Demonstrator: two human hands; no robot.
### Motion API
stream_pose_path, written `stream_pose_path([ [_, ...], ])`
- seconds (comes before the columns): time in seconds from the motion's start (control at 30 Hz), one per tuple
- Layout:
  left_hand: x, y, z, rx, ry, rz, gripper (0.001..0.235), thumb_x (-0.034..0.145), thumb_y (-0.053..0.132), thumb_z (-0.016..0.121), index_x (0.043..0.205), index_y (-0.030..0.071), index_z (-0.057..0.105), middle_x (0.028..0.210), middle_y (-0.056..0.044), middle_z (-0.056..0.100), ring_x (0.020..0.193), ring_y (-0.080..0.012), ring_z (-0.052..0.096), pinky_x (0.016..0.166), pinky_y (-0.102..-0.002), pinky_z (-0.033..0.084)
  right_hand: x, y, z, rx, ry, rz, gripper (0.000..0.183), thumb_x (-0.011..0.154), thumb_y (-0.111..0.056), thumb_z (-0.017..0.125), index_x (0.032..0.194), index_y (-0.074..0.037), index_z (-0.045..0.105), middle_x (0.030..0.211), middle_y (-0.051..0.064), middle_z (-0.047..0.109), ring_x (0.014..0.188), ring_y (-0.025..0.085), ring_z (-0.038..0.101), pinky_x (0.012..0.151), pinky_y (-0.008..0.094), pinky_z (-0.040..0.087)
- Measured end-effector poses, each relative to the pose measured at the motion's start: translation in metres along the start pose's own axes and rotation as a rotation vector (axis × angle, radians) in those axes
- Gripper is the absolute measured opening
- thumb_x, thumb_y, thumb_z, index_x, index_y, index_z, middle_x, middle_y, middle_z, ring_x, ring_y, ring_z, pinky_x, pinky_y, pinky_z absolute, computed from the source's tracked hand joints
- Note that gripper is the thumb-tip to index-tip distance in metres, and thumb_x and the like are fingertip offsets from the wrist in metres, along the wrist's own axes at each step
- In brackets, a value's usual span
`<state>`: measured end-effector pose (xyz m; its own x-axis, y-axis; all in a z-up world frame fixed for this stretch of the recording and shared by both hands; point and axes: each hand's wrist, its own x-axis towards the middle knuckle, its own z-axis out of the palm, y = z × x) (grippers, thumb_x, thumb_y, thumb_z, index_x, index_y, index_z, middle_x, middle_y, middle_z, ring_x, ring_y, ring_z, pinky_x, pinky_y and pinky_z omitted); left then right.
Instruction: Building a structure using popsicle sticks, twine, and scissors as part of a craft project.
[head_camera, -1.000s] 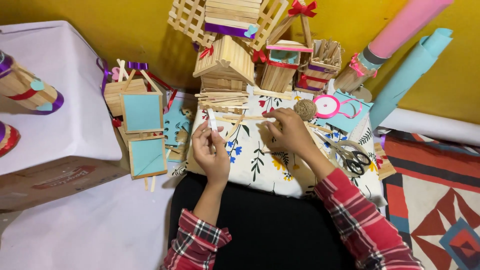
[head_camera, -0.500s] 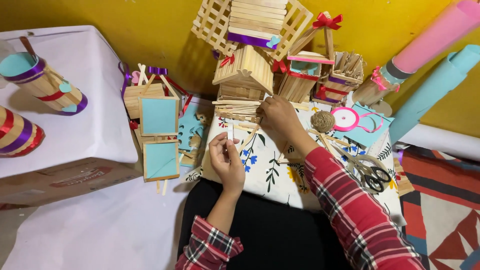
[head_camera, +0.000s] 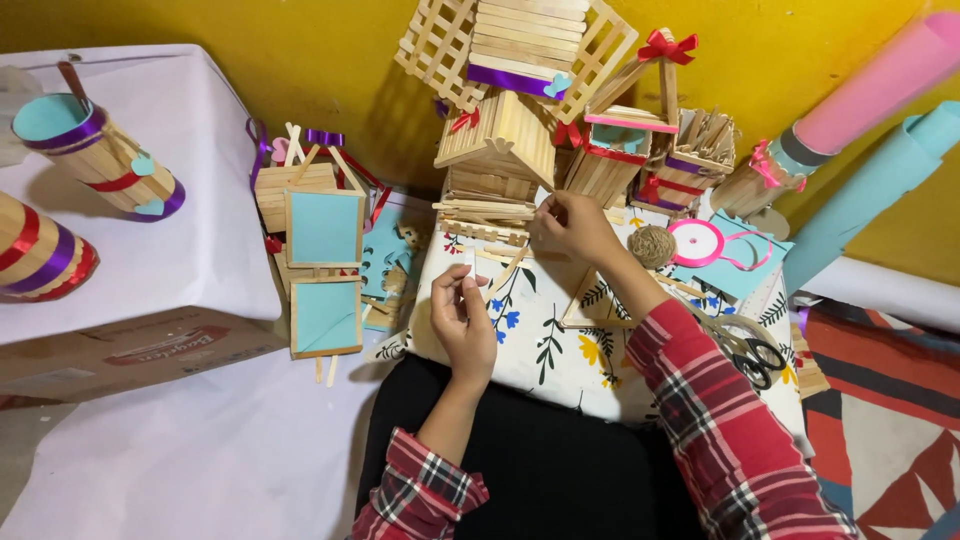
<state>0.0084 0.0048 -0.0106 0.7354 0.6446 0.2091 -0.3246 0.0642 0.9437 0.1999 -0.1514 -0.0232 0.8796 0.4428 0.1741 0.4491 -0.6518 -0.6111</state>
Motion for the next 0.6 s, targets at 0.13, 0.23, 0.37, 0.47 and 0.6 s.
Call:
stream_pose_path([
  [0.13, -0.001, 0.009, 0.000, 0.008, -0.031, 0.003, 0.019, 0.106, 0.010, 0.049, 0.116, 0.007, 0.066, 0.090, -0.007, 0.068, 0.074, -0.0099, 0.055, 0.071, -0.024, 0.048, -0.006, 0.004, -0.011, 0.032, 0.050, 0.069, 0.010, 0.093, -0.017, 0.070, 0.095, -0.008, 0.072, 0.077, 0.008, 0.071, 0.069, 0.023, 0.068, 0.068, 0.034, 0.054],
  [0.23, -0.002, 0.011, 0.001, -0.046, -0.048, 0.017, 0.027, 0.106, 0.005, 0.046, 0.123, 0.002, 0.067, 0.092, -0.009, 0.068, 0.073, -0.0072, 0.052, 0.072, -0.023, 0.048, -0.013, -0.002, -0.018, 0.054, 0.077, 0.100, 0.012, 0.092, -0.018, 0.070, 0.097, -0.007, 0.072, 0.080, 0.009, 0.072, 0.070, 0.024, 0.069, 0.067, 0.036, 0.054],
  [0.37, -0.001, 0.006, 0.000, -0.006, -0.078, 0.056, 0.034, 0.103, 0.001, 0.049, 0.132, 0.003, 0.066, 0.100, -0.011, 0.068, 0.072, -0.0084, 0.057, 0.073, -0.026, 0.051, -0.021, -0.013, -0.020, 0.001, 0.118, 0.053, 0.012, 0.094, -0.018, 0.072, 0.096, -0.006, 0.070, 0.079, 0.010, 0.072, 0.066, 0.023, 0.067, 0.063, 0.035, 0.054],
  [0.47, 0.000, 0.005, -0.002, 0.000, -0.087, 0.059, 0.037, 0.100, 0.001, 0.053, 0.135, 0.003, 0.065, 0.107, -0.013, 0.067, 0.087, -0.0127, 0.061, 0.083, -0.029, 0.052, -0.027, -0.030, -0.024, 0.107, 0.131, 0.070, 0.012, 0.095, -0.015, 0.071, 0.096, -0.004, 0.071, 0.079, 0.011, 0.072, 0.065, 0.021, 0.067, 0.062, 0.032, 0.053],
  [0.6, 0.000, -0.004, 0.000, -0.027, -0.131, 0.053, 0.038, 0.101, 0.009, 0.062, 0.139, 0.003, 0.062, 0.119, -0.013, 0.063, 0.118, -0.0209, 0.060, 0.103, -0.035, 0.048, -0.058, -0.082, -0.046, 0.523, 0.010, 0.261, 0.013, 0.098, -0.013, 0.065, 0.099, -0.002, 0.071, 0.079, 0.010, 0.070, 0.066, 0.016, 0.063, 0.063, 0.028, 0.050],
])
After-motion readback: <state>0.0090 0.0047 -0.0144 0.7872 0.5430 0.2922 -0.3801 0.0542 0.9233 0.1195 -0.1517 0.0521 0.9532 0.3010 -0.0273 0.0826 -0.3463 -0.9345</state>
